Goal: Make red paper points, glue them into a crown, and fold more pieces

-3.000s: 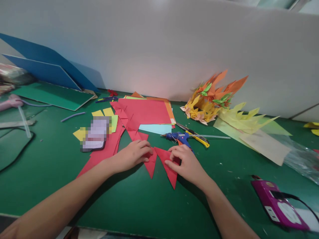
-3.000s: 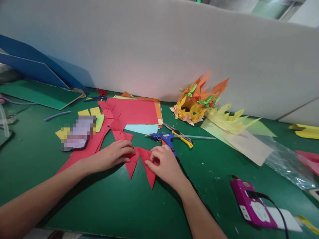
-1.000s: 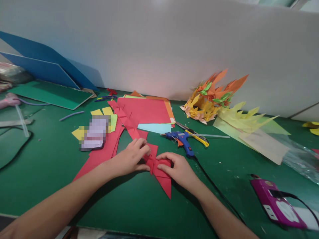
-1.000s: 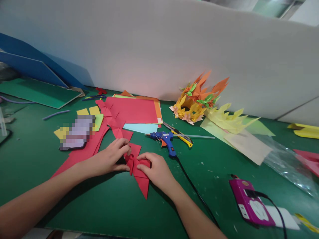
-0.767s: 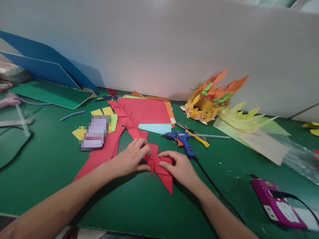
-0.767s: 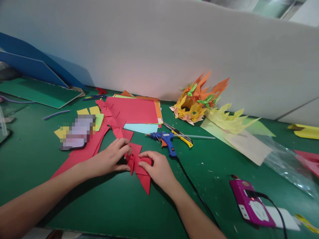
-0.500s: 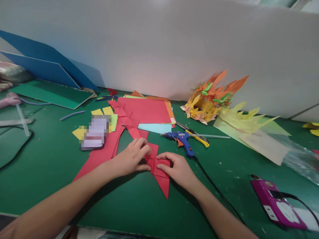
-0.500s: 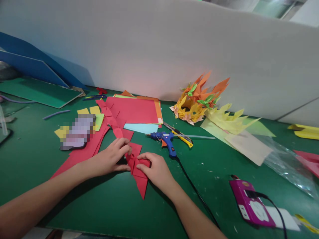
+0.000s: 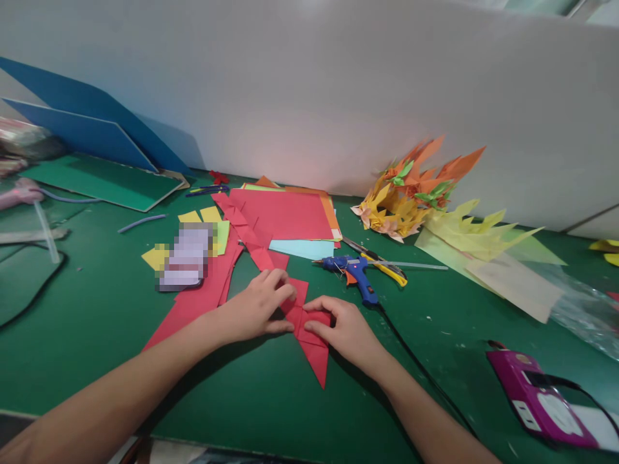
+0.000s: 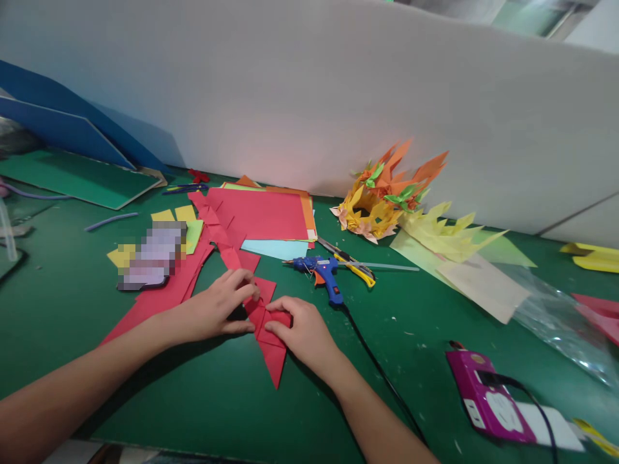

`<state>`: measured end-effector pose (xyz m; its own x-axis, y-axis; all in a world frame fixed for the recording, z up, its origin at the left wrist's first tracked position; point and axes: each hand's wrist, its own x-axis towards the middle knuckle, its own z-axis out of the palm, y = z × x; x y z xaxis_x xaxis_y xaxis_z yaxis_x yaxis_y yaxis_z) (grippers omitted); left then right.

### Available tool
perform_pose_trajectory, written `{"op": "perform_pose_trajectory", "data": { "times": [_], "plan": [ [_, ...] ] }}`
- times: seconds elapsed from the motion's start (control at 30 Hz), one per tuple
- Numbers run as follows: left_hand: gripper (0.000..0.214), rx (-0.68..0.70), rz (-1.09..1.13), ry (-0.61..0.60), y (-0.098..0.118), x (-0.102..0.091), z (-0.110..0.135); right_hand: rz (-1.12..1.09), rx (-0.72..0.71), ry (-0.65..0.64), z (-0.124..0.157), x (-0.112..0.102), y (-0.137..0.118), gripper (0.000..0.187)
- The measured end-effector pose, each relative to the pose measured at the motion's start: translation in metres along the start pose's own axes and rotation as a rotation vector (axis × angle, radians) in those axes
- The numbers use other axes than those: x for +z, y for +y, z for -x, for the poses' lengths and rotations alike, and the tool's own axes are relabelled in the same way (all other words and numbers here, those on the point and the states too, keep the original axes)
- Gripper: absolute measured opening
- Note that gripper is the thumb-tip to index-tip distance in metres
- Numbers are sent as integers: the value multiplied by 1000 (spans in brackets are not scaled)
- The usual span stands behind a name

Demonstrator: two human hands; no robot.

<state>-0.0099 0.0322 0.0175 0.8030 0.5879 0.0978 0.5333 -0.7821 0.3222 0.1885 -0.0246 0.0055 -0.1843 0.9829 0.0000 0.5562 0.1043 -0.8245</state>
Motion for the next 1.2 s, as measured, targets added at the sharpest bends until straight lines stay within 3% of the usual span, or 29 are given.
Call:
{"op": "perform_pose_trajectory", "data": {
  "times": [0.3, 0.5, 0.9, 0.97, 1.13, 1.2],
  "plan": [
    [25, 16, 1, -25, 3, -6, 0, 223, -131, 50, -1, 0, 1, 17],
    [29, -11, -26, -49, 5, -6, -1, 215, -148, 25, -2, 0, 3, 19],
    [31, -61, -116, 71, 11, 11, -3, 247, -153, -30, -2, -3, -1, 9],
    [31, -52, -125, 67, 11, 11, -2, 254, -166, 56, -2, -11, 2, 5],
    [24, 3, -146, 23, 8, 13, -3, 395, -138, 446, -5, -39, 20, 15],
    [24, 26, -136, 16, 7, 12, -5, 463, -78, 514, -7, -48, 30, 19]
  ]
}}
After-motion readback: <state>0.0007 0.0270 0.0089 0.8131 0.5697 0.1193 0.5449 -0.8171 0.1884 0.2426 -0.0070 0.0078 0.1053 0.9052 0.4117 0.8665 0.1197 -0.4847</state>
